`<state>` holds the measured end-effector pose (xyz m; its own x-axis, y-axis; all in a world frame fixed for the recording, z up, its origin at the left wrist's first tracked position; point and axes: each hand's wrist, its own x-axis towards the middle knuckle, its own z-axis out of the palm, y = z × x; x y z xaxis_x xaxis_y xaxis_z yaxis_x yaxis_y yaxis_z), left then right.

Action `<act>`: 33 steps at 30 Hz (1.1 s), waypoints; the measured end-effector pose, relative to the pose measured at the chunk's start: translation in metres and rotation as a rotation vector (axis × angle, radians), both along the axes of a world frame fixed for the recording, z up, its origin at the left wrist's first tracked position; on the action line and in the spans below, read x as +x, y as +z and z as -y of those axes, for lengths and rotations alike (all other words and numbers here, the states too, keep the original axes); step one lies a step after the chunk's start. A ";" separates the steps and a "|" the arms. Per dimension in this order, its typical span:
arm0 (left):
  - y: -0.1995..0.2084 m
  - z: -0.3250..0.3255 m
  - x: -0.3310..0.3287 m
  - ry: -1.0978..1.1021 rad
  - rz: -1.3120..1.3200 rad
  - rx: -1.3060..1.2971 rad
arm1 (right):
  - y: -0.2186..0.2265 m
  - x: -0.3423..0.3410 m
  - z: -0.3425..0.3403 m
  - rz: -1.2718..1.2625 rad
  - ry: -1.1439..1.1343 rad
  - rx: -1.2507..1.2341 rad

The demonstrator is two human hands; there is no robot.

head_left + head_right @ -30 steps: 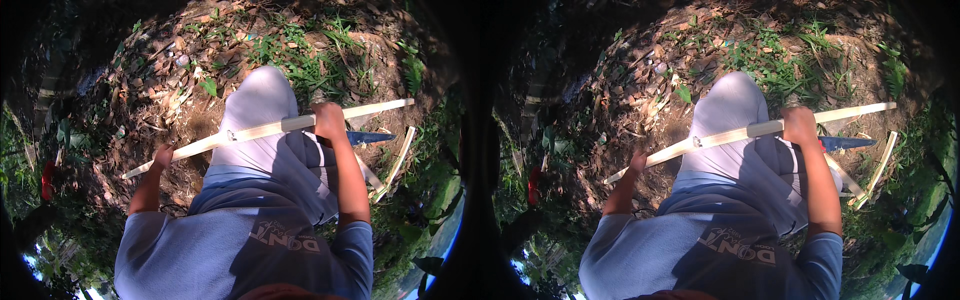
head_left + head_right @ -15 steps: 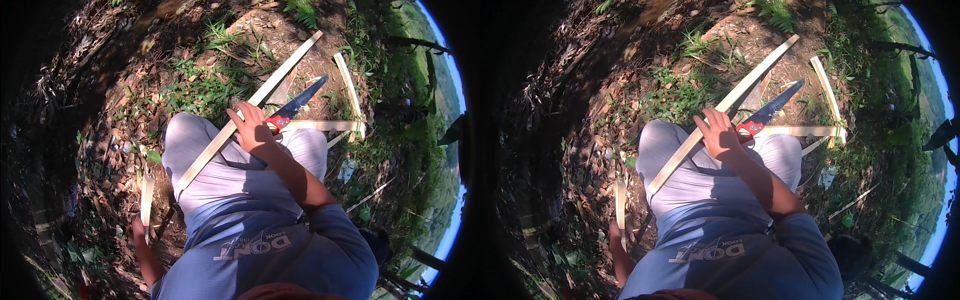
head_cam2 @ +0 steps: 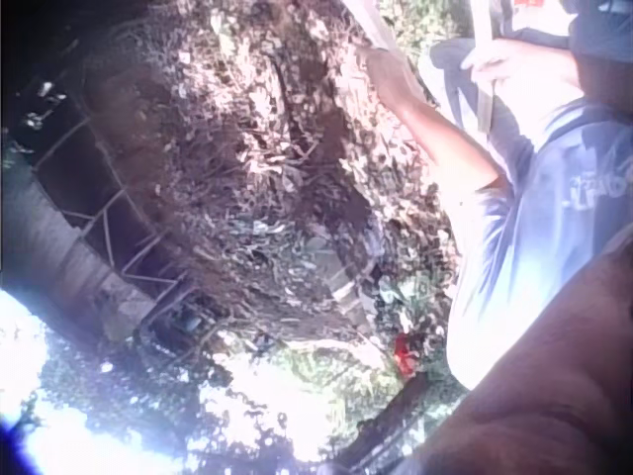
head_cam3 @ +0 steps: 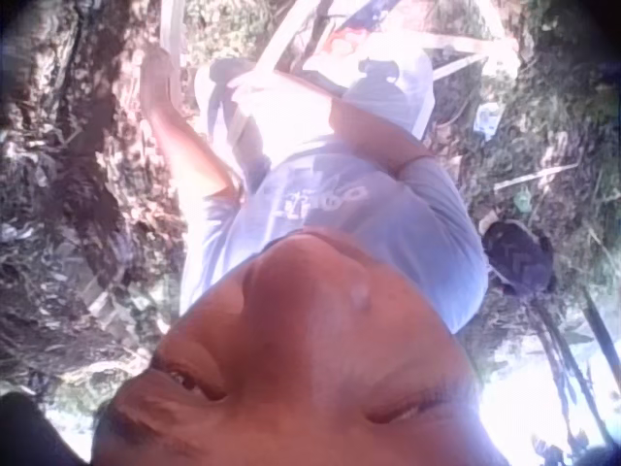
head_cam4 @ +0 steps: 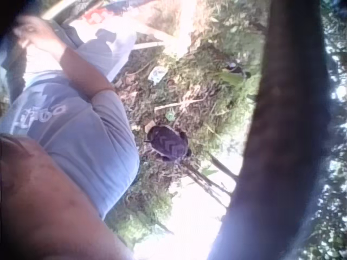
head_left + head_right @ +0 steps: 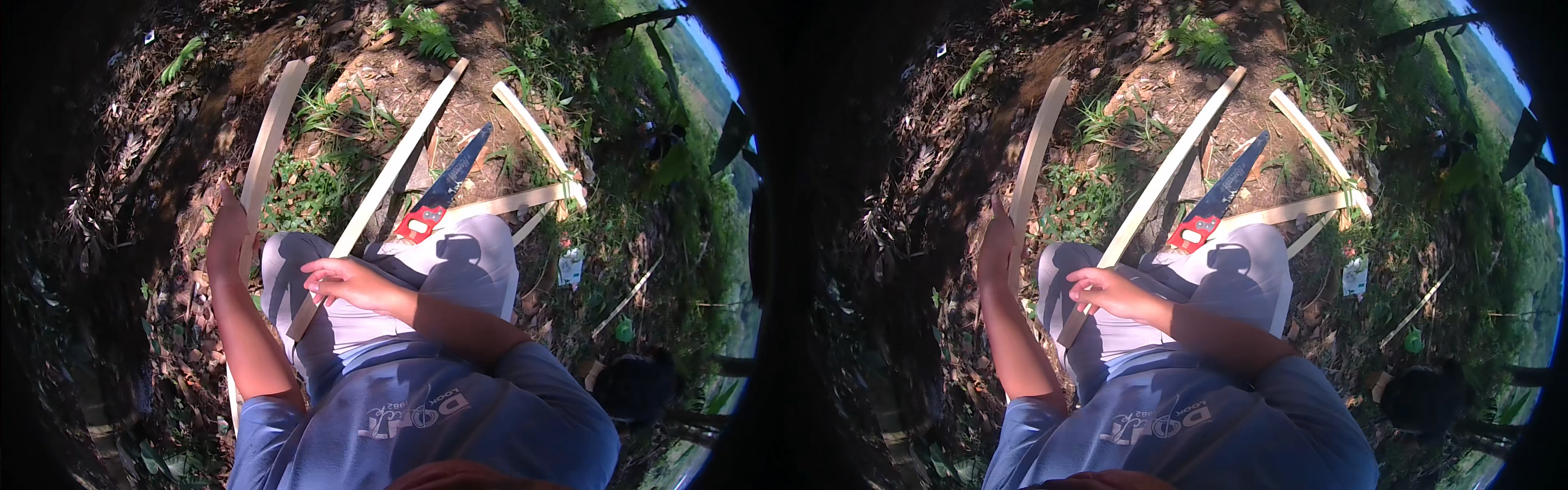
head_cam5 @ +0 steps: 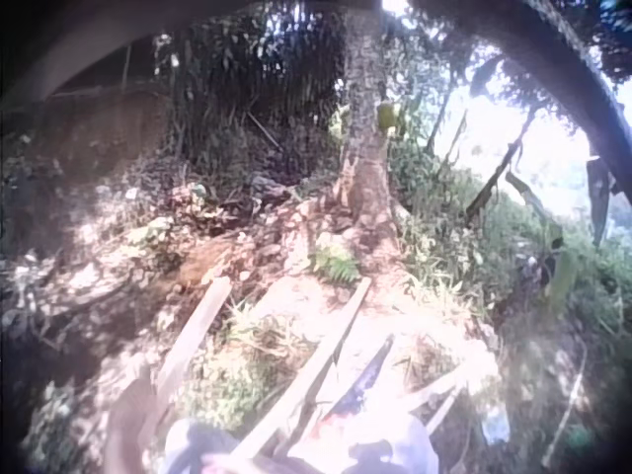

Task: The person sits on the ground and uses a hand saw to cut a long, thin piece of wood. They hold the wood with one hand and saw with the other, making several cuts to shorten the piece.

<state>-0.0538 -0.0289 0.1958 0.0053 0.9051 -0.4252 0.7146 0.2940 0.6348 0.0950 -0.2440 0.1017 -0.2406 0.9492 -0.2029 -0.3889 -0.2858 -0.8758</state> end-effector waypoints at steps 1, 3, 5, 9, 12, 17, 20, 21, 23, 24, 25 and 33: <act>0.004 -0.002 0.036 -0.074 0.034 -0.070 | -0.001 -0.003 -0.008 -0.019 -0.027 0.006; 0.004 -0.007 0.088 -0.126 0.078 -0.084 | -0.012 -0.016 -0.023 -0.083 -0.174 0.083; -0.003 -0.005 0.134 -0.185 0.222 -0.113 | -0.014 -0.017 -0.033 -0.243 -0.183 0.142; -0.032 -0.001 0.205 -0.313 0.232 -0.251 | -0.046 -0.015 -0.047 0.065 -0.393 0.180; -0.056 0.008 0.249 -0.363 0.183 -0.350 | -0.054 -0.011 -0.051 -0.538 -0.575 0.234; -0.045 0.012 0.250 -0.611 0.163 -0.286 | -0.019 0.013 -0.041 -0.244 -0.826 -0.059; -0.029 -0.028 0.185 -0.885 -0.223 0.103 | -0.037 0.061 -0.035 0.015 -0.794 -0.106; -0.020 -0.039 0.157 -0.977 -0.369 0.247 | -0.038 0.080 -0.033 0.014 -0.773 -0.129; 0.027 -0.022 0.125 -0.979 -0.447 0.031 | -0.059 0.131 -0.038 0.028 -0.781 -0.154; 0.032 -0.013 0.091 -0.919 -0.387 -0.044 | -0.071 0.155 -0.044 0.042 -0.741 -0.136; 0.031 -0.005 0.051 -0.922 -0.291 -0.084 | -0.079 0.178 -0.050 0.056 -0.700 -0.112; -0.038 0.113 -0.113 -0.654 0.143 -0.207 | -0.115 0.279 -0.073 -0.165 -0.733 -0.153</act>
